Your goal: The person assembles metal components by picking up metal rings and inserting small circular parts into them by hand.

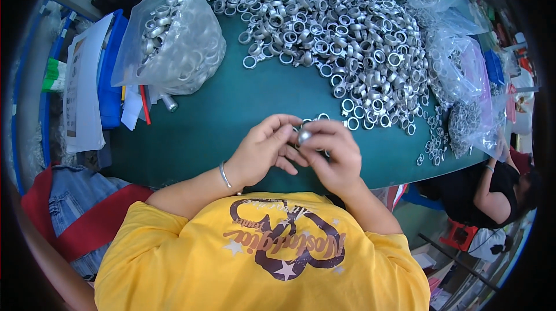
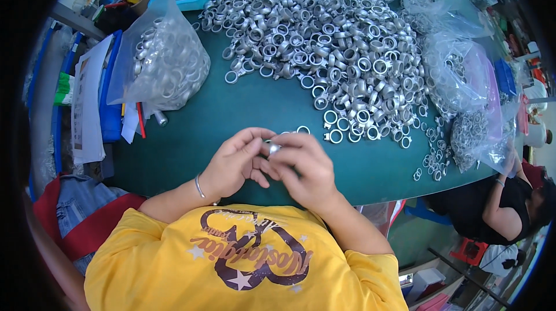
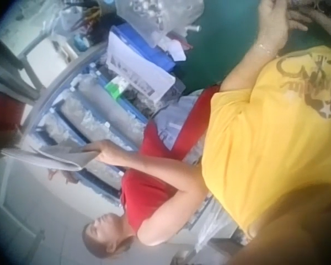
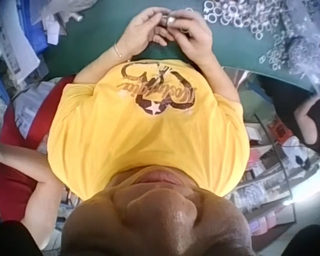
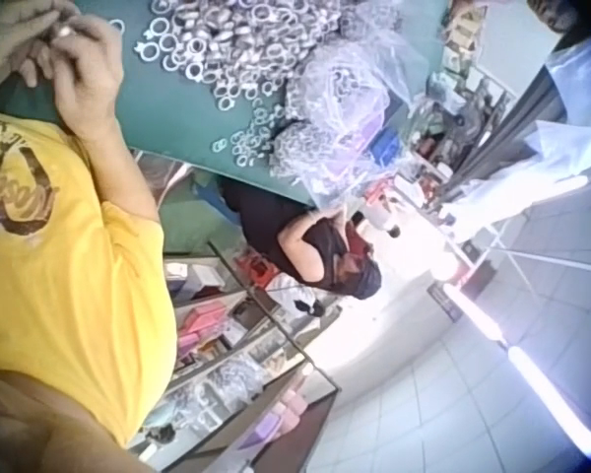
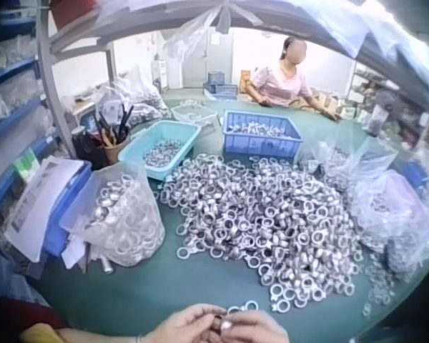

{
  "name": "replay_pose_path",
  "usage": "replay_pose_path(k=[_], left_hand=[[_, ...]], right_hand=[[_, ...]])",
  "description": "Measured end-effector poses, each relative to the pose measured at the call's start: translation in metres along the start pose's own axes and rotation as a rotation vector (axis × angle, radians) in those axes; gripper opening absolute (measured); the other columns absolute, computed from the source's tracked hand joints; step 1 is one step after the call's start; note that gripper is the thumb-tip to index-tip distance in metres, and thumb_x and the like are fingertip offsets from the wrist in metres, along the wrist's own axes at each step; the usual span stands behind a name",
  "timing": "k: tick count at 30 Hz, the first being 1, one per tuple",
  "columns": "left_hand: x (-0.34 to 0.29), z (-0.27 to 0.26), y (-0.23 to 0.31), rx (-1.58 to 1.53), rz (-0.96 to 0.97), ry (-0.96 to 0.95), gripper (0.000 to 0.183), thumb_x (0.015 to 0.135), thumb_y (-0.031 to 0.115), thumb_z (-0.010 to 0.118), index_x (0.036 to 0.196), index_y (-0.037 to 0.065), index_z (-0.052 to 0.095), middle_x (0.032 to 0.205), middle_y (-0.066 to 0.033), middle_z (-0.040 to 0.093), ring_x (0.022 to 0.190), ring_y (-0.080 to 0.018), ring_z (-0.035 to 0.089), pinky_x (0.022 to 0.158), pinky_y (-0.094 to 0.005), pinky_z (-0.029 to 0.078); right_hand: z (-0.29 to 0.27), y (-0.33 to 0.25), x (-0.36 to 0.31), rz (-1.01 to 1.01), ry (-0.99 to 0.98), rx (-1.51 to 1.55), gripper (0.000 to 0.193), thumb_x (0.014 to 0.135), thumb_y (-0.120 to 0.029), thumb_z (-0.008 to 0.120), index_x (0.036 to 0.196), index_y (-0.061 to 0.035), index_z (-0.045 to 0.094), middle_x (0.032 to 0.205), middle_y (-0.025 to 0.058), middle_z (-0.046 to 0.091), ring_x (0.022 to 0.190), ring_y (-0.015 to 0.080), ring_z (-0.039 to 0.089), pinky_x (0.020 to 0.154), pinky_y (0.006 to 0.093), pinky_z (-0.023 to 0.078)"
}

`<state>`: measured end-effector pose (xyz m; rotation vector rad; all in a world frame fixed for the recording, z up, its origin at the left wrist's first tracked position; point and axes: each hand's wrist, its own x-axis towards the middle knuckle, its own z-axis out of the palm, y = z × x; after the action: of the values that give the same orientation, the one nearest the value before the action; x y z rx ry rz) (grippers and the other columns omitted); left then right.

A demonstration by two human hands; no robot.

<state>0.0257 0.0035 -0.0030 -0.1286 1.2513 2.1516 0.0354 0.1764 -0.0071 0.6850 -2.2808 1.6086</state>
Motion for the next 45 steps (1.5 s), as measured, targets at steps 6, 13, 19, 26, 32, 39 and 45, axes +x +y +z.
replay_pose_path(k=[6,13,19,26,32,39,45], left_hand=[[0.002,-0.010,0.002,-0.157,-0.195,0.068,0.014,0.090,0.018,0.052,0.090,0.004,0.050,0.072,-0.0027,0.048,0.053,-0.0068,0.043,0.039,-0.0168,0.028],[0.004,-0.008,0.000,0.012,-0.033,0.125,0.009,0.087,0.010,0.056,0.091,0.003,0.052,0.070,-0.0018,0.049,0.052,-0.0066,0.043,0.042,-0.0168,0.032],[0.004,0.001,0.004,0.224,0.007,0.096,0.012,0.087,0.009,0.056,0.096,0.001,0.054,0.067,-0.0021,0.051,0.051,-0.0064,0.045,0.046,-0.0168,0.035],[0.003,0.007,0.004,0.148,-0.001,0.059,0.011,0.086,0.009,0.058,0.093,0.001,0.057,0.069,-0.0023,0.054,0.054,-0.0064,0.046,0.047,-0.0171,0.037],[-0.001,0.009,0.005,0.292,0.104,0.072,0.008,0.083,0.008,0.061,0.088,0.001,0.060,0.069,-0.0011,0.055,0.056,-0.0052,0.049,0.048,-0.0165,0.037],[-0.002,0.008,0.001,0.496,0.305,0.021,0.008,0.082,0.007,0.063,0.087,0.002,0.059,0.075,0.0007,0.056,0.058,-0.0039,0.049,0.050,-0.0163,0.038],[-0.001,0.009,0.004,0.341,0.174,0.114,0.013,0.082,0.008,0.063,0.090,0.002,0.055,0.069,-0.0002,0.054,0.055,-0.0046,0.048,0.046,-0.0164,0.036]], right_hand=[[-0.021,0.014,0.003,0.073,0.080,-0.328,0.017,0.067,0.007,0.064,0.082,-0.0016,0.062,0.080,0.0103,0.059,0.073,0.0249,0.055,0.062,0.0313,0.045],[-0.025,0.025,0.009,0.132,-0.193,-0.617,0.012,0.068,-0.005,0.066,0.080,-0.0059,0.063,0.078,0.0050,0.055,0.078,0.0242,0.051,0.069,0.0351,0.038],[-0.023,0.009,0.009,0.431,-0.172,-0.005,0.009,0.075,-0.004,0.066,0.082,-0.0015,0.062,0.074,0.0069,0.058,0.064,0.0178,0.056,0.057,0.0274,0.044],[-0.015,0.008,0.000,0.310,-0.163,0.219,0.009,0.076,0.000,0.064,0.085,0.0002,0.061,0.077,0.0074,0.060,0.066,0.0155,0.057,0.058,0.0242,0.045],[-0.014,0.012,-0.001,0.139,-0.131,0.124,0.012,0.077,0.004,0.061,0.088,-0.0011,0.059,0.081,0.0076,0.060,0.070,0.0163,0.058,0.061,0.0271,0.046],[-0.017,0.010,0.000,0.670,-0.102,0.767,0.022,0.089,-0.006,0.052,0.109,0.0026,0.051,0.087,0.0073,0.060,0.072,0.0115,0.059,0.064,0.0217,0.048],[-0.008,0.015,-0.003,0.461,0.014,1.061,0.031,0.078,0.004,0.061,0.107,0.0019,0.051,0.104,0.0150,0.057,0.092,0.0194,0.058,0.080,0.0296,0.049]])
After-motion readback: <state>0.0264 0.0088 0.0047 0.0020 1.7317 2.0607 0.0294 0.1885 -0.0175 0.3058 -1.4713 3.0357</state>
